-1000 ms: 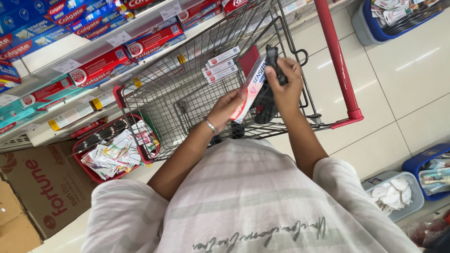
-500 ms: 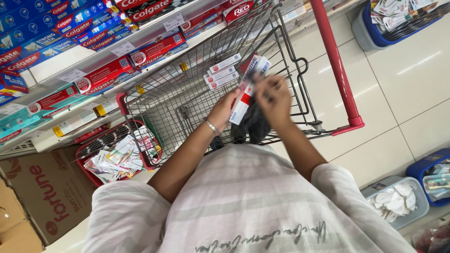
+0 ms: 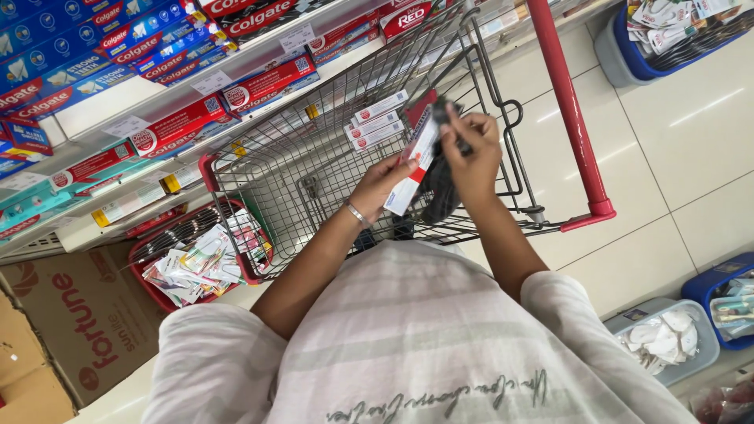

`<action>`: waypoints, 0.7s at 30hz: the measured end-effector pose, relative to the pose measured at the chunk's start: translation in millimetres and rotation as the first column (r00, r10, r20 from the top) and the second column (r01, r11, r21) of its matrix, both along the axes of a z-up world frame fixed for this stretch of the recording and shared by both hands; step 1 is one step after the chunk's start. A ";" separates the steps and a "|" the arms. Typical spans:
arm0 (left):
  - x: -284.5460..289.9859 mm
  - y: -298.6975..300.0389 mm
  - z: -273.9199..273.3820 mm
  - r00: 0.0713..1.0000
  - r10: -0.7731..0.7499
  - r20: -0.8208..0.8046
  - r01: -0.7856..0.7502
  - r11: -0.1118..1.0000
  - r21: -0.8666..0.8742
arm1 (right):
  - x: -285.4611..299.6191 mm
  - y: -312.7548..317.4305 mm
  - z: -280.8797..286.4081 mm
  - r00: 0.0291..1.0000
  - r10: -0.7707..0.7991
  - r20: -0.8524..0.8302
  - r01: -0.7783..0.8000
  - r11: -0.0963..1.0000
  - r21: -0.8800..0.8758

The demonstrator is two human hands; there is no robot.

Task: Selecting several tubes of toothpaste from a shelf and placing them into a shopping cart.

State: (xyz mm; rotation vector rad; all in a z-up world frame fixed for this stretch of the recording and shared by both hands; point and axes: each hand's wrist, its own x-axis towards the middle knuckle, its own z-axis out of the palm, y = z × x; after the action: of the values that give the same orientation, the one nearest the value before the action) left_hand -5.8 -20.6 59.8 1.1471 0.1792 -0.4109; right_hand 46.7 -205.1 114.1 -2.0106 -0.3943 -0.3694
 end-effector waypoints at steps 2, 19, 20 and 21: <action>3.3 -7.1 13.3 0.999 0.040 0.032 -0.039 0.998 -0.049 | 0.2 0.9 -4.0 0.997 -0.035 -0.073 0.043 0.994 0.102; 14.7 2.6 7.9 0.981 0.077 -0.180 -0.086 0.996 -0.039 | -16.3 5.4 -12.1 0.985 -0.057 0.165 0.074 0.992 -0.101; 17.3 6.9 11.8 0.979 0.085 -0.185 -0.100 0.992 -0.075 | -31.2 9.9 -13.7 0.993 0.078 -0.089 -0.071 0.994 0.078; 19.8 11.3 15.7 0.977 0.093 -0.190 -0.115 0.987 -0.111 | -46.3 14.6 -15.3 0.917 0.256 -0.305 -0.169 0.944 0.283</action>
State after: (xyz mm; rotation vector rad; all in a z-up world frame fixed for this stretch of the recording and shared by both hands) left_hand 14.0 -9.3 75.5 0.9747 0.3701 -0.4292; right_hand 0.4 -190.6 98.8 -1.7182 -0.3283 0.0655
